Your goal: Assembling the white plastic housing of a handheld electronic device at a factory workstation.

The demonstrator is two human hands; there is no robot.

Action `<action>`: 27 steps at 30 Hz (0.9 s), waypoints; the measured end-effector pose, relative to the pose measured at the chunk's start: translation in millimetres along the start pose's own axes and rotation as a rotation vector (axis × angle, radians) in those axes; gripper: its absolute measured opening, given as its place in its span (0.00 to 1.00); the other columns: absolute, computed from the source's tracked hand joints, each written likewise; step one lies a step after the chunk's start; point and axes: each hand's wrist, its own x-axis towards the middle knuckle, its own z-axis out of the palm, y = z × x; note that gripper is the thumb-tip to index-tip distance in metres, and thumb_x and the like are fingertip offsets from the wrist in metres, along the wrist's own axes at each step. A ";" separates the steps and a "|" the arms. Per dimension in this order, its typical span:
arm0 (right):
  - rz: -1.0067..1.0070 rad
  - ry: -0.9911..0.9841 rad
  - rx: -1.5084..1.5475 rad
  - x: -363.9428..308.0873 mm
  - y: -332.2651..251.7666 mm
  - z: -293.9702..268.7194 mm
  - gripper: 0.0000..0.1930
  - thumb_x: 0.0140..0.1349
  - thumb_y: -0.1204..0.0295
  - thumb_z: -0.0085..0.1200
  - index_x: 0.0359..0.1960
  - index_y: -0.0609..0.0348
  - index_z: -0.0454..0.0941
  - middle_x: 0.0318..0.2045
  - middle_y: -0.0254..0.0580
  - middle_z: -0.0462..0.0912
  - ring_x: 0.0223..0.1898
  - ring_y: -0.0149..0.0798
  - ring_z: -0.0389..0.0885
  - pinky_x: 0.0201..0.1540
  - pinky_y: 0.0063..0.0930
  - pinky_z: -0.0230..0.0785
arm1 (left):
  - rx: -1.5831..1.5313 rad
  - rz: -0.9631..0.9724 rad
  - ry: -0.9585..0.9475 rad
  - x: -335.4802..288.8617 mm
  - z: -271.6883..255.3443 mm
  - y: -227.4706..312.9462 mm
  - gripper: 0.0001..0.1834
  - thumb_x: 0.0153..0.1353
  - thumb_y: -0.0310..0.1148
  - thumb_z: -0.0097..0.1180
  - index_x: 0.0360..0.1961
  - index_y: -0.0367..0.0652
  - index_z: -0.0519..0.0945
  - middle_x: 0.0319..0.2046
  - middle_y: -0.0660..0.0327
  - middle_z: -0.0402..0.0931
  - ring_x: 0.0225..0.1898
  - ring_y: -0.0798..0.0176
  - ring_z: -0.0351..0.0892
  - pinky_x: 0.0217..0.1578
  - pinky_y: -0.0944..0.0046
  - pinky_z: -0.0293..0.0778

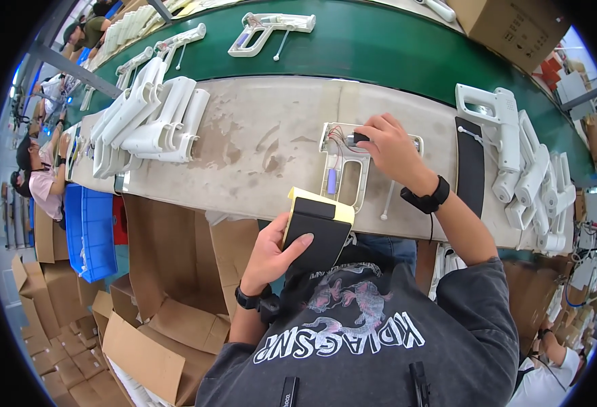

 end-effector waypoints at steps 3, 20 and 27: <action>0.026 0.007 0.005 -3.1 6.1 2.5 0.13 0.59 0.75 0.65 0.47 0.62 0.84 0.42 0.42 0.81 0.48 0.48 0.75 0.55 0.38 0.70 | 0.002 -0.007 -0.012 0.4 -1.1 -0.1 0.22 0.70 0.25 0.60 0.62 0.31 0.73 0.51 0.59 0.82 0.51 0.71 0.79 0.53 0.68 0.76; 0.239 -0.643 0.962 -18.8 -76.1 -22.0 0.15 0.59 0.74 0.70 0.47 0.62 0.86 0.35 0.40 0.82 0.33 0.34 0.81 0.40 0.29 0.74 | 0.402 0.079 -0.160 -4.9 -5.7 5.0 0.17 0.67 0.28 0.64 0.54 0.34 0.79 0.40 0.59 0.84 0.39 0.70 0.80 0.43 0.65 0.77; 0.013 -0.279 0.425 1.7 -43.3 -5.4 0.19 0.54 0.83 0.64 0.49 0.54 0.86 0.50 0.39 0.78 0.50 0.45 0.77 0.54 0.39 0.73 | 0.006 -0.057 0.008 -21.4 -29.0 -7.5 0.22 0.69 0.26 0.61 0.62 0.34 0.74 0.50 0.61 0.82 0.50 0.72 0.79 0.52 0.69 0.75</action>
